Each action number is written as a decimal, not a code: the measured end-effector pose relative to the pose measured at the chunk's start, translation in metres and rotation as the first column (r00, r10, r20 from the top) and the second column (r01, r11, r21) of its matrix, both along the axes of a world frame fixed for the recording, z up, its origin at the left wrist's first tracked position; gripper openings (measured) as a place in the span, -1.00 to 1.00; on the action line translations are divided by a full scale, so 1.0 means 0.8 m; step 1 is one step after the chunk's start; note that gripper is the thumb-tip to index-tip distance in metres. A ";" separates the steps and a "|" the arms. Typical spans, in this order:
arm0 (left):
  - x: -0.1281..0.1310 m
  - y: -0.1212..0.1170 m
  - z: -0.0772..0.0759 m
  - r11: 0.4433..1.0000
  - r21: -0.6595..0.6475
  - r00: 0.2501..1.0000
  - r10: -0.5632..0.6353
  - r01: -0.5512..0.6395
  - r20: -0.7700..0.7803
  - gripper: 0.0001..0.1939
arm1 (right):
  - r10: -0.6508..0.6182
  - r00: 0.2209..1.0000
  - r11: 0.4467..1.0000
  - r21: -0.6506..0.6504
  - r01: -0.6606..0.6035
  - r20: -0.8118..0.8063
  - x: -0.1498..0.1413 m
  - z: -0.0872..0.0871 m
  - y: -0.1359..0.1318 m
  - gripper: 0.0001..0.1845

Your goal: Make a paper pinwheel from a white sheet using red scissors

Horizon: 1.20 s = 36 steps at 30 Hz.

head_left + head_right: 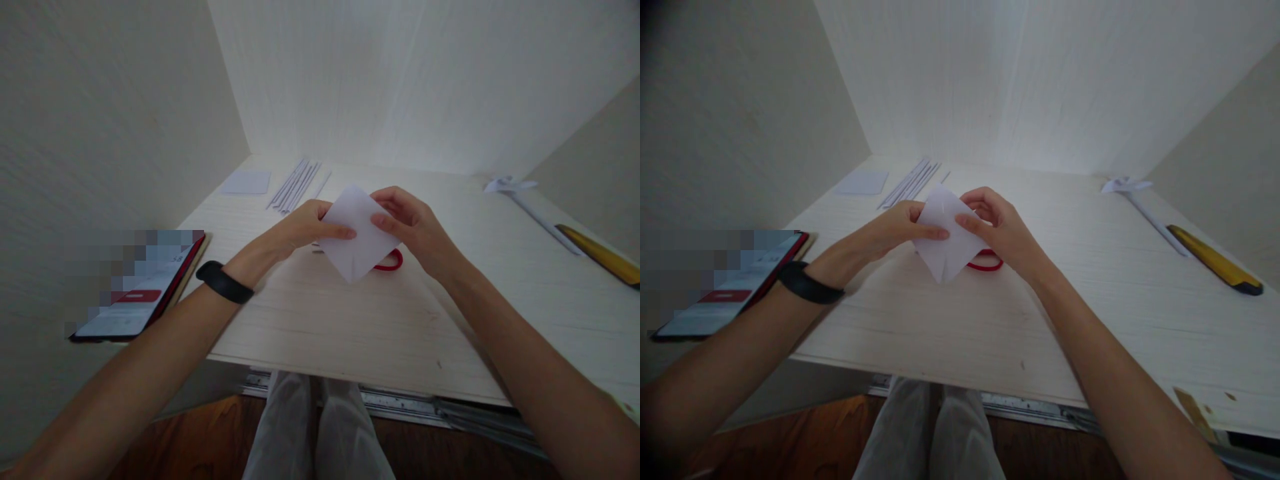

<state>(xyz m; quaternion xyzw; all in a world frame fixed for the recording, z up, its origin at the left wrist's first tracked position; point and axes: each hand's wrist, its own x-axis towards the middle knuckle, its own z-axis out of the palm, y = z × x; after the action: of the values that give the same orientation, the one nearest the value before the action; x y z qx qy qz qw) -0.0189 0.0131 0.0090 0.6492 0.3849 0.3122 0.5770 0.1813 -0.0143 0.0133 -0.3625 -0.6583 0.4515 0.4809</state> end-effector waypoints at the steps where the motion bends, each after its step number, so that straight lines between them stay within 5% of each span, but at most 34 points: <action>1: 0.000 0.002 -0.001 0.999 0.010 0.999 0.031 -0.031 0.017 -0.72 | -0.027 1.000 1.000 -0.007 0.027 -0.014 0.001 0.000 0.001 -0.68; 5: 0.000 0.004 -0.006 0.990 0.019 0.982 0.133 -0.136 0.134 -0.65 | -0.103 0.995 0.991 -0.087 0.101 -0.011 0.004 -0.004 0.007 -0.62; 10: 0.005 0.003 -0.010 0.980 -0.033 0.971 0.200 -0.198 0.130 -0.59 | -0.049 0.995 0.988 -0.145 0.061 0.089 0.005 -0.005 0.009 -0.72; 25: -0.002 0.002 0.005 0.991 -0.051 0.964 0.134 -0.125 0.228 -0.71 | -0.022 0.999 0.995 -0.093 0.024 0.024 0.006 -0.009 0.012 -0.78; 36: -0.005 -0.002 0.012 0.998 -0.044 0.998 0.038 -0.035 0.056 -0.74 | 0.100 0.992 0.985 -0.146 -0.088 0.074 0.003 -0.007 0.002 -0.77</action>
<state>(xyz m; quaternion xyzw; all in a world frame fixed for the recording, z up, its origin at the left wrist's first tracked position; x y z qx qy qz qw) -0.0233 0.0115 0.0189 0.6205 0.3868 0.3326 0.5956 0.1834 -0.0130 0.0081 -0.3826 -0.6598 0.5043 0.4049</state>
